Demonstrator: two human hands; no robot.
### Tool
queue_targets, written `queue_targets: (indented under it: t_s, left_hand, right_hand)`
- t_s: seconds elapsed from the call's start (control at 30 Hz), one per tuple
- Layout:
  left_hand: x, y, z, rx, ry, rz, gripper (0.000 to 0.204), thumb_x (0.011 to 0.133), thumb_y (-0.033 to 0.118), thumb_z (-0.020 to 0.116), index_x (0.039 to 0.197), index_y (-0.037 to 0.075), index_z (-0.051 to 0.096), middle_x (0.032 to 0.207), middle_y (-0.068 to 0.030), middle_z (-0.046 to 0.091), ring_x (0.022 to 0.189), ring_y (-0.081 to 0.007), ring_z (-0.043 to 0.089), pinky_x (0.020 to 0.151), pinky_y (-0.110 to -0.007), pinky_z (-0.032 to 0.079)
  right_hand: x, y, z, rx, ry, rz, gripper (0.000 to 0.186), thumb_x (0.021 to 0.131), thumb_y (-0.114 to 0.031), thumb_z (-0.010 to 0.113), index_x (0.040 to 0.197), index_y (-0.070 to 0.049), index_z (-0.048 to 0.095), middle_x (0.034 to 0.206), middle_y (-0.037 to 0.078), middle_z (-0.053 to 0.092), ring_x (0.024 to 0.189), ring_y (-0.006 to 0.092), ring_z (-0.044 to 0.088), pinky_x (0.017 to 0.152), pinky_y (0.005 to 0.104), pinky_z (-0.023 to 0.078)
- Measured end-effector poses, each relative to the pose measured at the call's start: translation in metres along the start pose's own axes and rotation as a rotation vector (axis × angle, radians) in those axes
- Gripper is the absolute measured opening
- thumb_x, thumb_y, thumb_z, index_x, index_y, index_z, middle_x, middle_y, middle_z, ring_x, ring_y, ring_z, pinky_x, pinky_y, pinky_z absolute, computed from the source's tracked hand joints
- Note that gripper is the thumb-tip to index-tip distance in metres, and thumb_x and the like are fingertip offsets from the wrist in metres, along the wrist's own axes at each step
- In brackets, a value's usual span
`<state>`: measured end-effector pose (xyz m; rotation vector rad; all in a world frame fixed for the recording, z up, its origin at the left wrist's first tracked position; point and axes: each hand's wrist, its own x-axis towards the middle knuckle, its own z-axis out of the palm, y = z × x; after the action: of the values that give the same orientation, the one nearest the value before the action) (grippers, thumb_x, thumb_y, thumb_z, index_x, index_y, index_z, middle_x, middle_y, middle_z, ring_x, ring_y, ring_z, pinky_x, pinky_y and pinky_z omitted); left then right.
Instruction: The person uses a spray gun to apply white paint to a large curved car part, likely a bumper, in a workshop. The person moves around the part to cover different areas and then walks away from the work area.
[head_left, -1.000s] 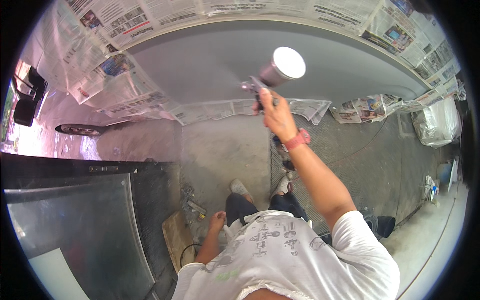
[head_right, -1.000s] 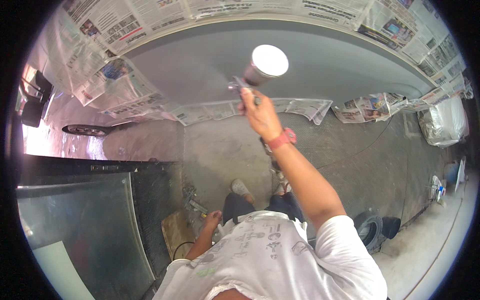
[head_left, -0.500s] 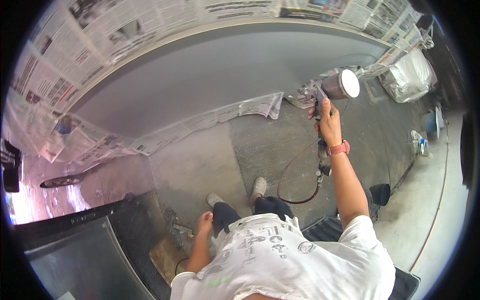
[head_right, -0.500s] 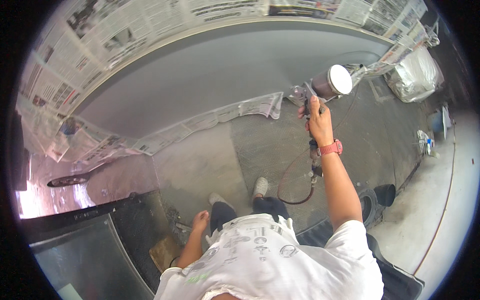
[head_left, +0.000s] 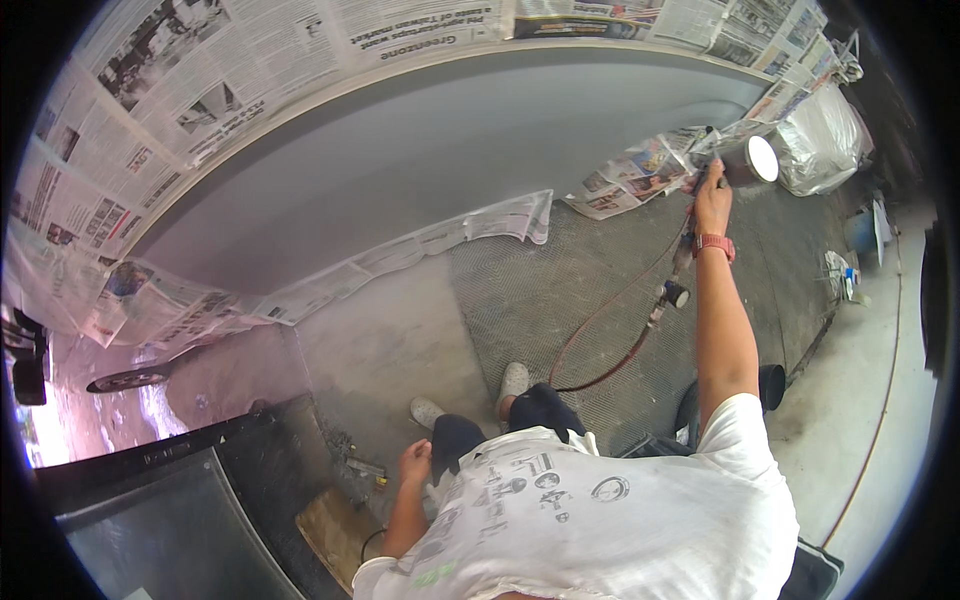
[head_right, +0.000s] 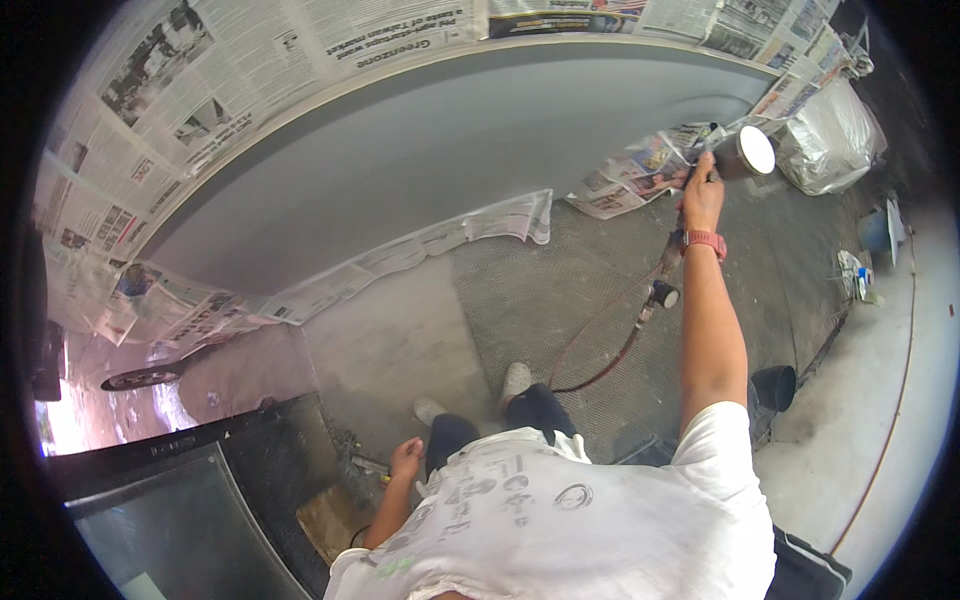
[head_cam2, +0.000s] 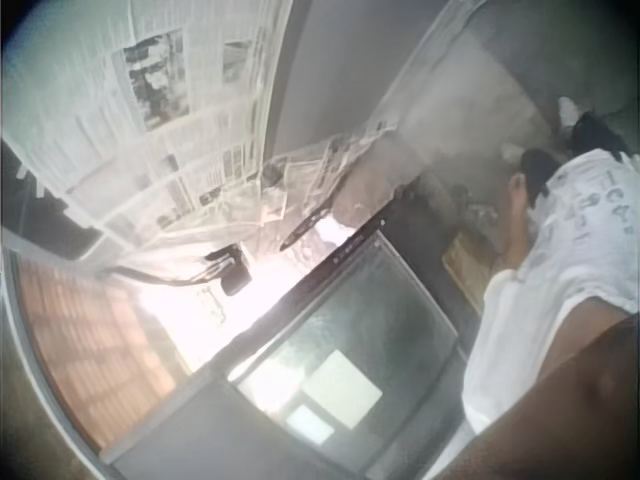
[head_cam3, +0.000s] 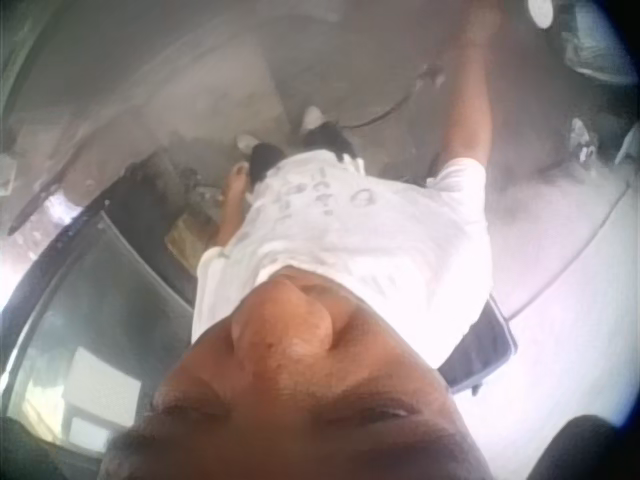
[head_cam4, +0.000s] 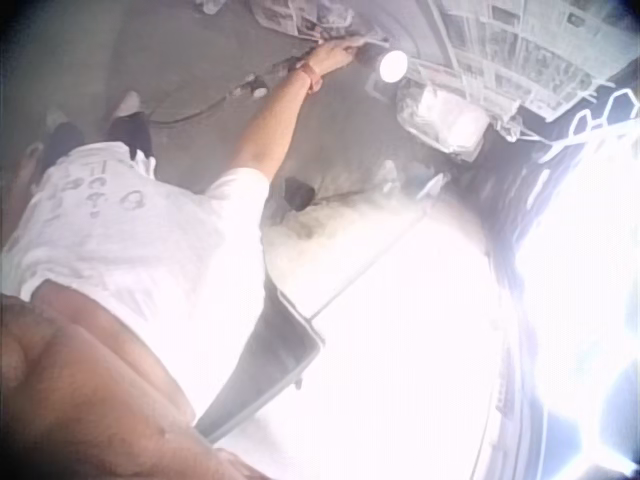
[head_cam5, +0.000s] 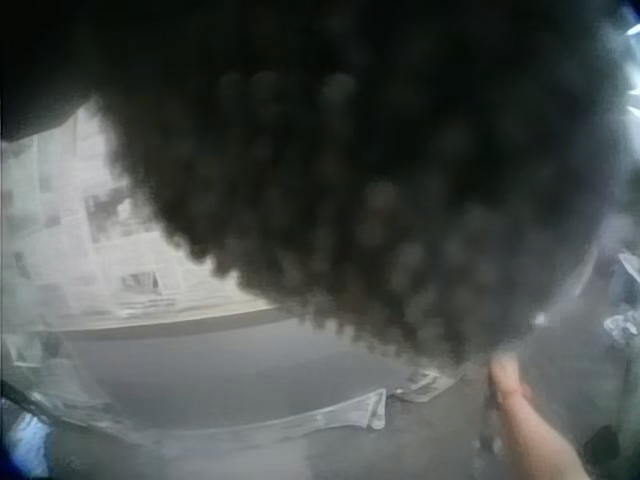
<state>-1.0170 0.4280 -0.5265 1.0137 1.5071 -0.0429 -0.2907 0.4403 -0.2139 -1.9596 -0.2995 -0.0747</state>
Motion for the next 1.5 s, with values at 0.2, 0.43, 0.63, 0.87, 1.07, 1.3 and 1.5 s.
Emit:
queue_targets:
  t_s: [0.2,0.43,0.63,0.87,1.07,1.3,1.5]
  left_hand:
    - [0.0,-0.013,-0.012,-0.085,0.053,0.023,0.04,0.1,0.026,0.07,0.133,0.003,0.067,0.111,-0.0099,0.075,0.089,-0.0157,0.069,0.082,-0.031,0.055]
    - [0.013,-0.034,-0.042,-0.051,0.059,0.044,0.041,0.1,0.03,0.069,0.131,0.003,0.067,0.113,-0.0113,0.075,0.093,-0.0176,0.071,0.084,-0.033,0.055]
    - [0.034,-0.051,-0.079,-0.037,0.051,0.073,0.041,0.1,0.032,0.069,0.13,0.004,0.068,0.116,-0.0127,0.075,0.096,-0.0197,0.072,0.085,-0.034,0.056]
    - [0.035,-0.065,-0.12,-0.107,0.106,0.002,0.041,0.098,0.031,0.073,0.129,0.004,0.068,0.119,-0.0124,0.075,0.104,-0.0214,0.071,0.09,-0.035,0.055]
    - [0.033,-0.086,-0.138,0.077,0.118,0.028,0.042,0.098,0.035,0.071,0.127,0.005,0.07,0.123,-0.0144,0.073,0.113,-0.0271,0.07,0.101,-0.039,0.051]
    - [0.028,-0.091,-0.127,0.125,0.14,0.008,0.044,0.099,0.037,0.069,0.131,0.007,0.069,0.126,-0.0143,0.072,0.115,-0.0266,0.068,0.099,-0.039,0.052]
    - [0.046,-0.095,-0.104,0.072,0.097,0.014,0.042,0.101,0.033,0.068,0.133,0.006,0.068,0.124,-0.0136,0.073,0.108,-0.0229,0.071,0.092,-0.036,0.055]
  right_hand:
    - [-0.039,-0.052,0.027,0.189,-0.037,0.047,0.061,0.108,-0.057,0.042,0.103,-0.001,0.065,0.08,0.01,0.072,0.066,0.0175,0.071,0.043,0.0277,0.046]
    - [-0.192,-0.129,0.083,0.208,-0.488,0.08,0.057,0.109,-0.054,0.04,0.126,-0.004,0.063,0.082,0.005,0.07,0.069,0.0134,0.07,0.041,0.024,0.044]
    - [-0.318,-0.185,0.145,0.315,-0.818,-0.012,0.055,0.11,-0.05,0.042,0.126,-0.003,0.065,0.081,0.005,0.069,0.067,0.0101,0.067,0.042,0.0225,0.043]
    - [-0.434,-0.24,0.219,0.326,-1.077,-0.045,0.061,0.107,-0.047,0.054,0.142,0.003,0.058,0.073,0.005,0.065,0.067,0.0116,0.061,0.066,0.0291,0.052]
    - [-0.488,-0.273,0.27,0.377,-1.227,-0.203,0.059,0.108,-0.049,0.051,0.14,0.0,0.061,0.073,0.004,0.065,0.065,0.0114,0.062,0.064,0.0294,0.053]
    - [-0.438,-0.281,0.26,0.437,-1.201,-0.113,0.056,0.11,-0.051,0.041,0.129,-0.006,0.068,0.079,0.003,0.068,0.062,0.0082,0.063,0.043,0.0221,0.043]
    - [-0.337,-0.232,0.187,0.303,-0.896,-0.125,0.055,0.11,-0.051,0.043,0.123,-0.004,0.069,0.078,0.004,0.068,0.06,0.008,0.061,0.043,0.023,0.042]
